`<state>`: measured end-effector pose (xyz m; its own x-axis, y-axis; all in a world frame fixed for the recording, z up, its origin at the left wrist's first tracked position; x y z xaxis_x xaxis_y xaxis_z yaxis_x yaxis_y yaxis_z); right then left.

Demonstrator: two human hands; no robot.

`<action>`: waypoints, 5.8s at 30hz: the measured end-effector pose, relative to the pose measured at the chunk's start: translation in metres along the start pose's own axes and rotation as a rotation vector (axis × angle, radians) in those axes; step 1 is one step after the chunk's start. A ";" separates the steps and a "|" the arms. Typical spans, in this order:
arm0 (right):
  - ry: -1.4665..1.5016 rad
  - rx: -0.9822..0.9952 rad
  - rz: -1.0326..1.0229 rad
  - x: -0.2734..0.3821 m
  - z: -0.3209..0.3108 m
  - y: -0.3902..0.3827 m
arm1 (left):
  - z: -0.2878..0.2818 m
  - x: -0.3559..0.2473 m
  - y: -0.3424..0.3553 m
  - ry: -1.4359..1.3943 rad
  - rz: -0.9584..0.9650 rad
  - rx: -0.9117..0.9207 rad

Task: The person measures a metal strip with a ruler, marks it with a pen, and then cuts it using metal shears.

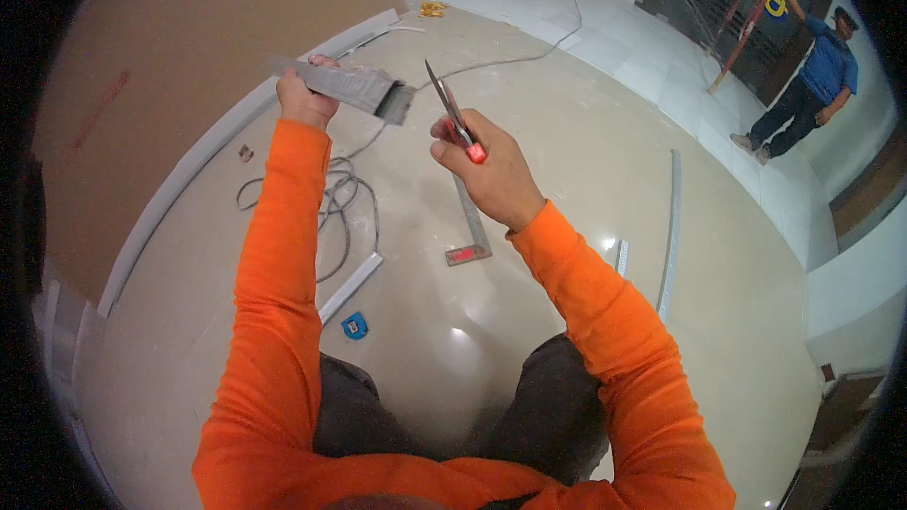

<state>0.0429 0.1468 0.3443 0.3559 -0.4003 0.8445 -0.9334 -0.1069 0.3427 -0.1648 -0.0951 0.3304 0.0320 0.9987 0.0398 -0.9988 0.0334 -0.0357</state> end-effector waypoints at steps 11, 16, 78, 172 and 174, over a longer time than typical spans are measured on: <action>0.126 0.051 0.144 -0.003 0.019 -0.004 | 0.038 -0.069 -0.024 0.042 0.314 0.353; 0.149 0.037 0.113 -0.006 0.020 -0.001 | 0.044 -0.074 -0.027 -0.003 0.304 0.372; 0.447 -0.074 0.039 0.019 0.007 -0.010 | 0.053 0.017 -0.057 0.265 0.350 0.425; 0.841 -0.043 0.066 0.005 -0.027 0.012 | 0.008 0.066 -0.090 1.883 0.114 1.234; 0.875 -0.050 0.139 0.002 -0.027 0.013 | 0.006 0.080 -0.098 1.794 -0.447 1.132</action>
<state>0.0325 0.1688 0.3616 0.1669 0.4345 0.8851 -0.9750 -0.0610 0.2138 -0.0649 -0.0183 0.3431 -0.4768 -0.0862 -0.8748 -0.4857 0.8553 0.1804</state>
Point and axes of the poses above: each hand's wrist, its own y-axis towards the middle knuckle, its own z-axis out of the palm, x = y × z, the point moved 2 cm from there along y, towards the middle knuckle, and after that the axes turned 12 degrees about -y, right-handed, at the moved point
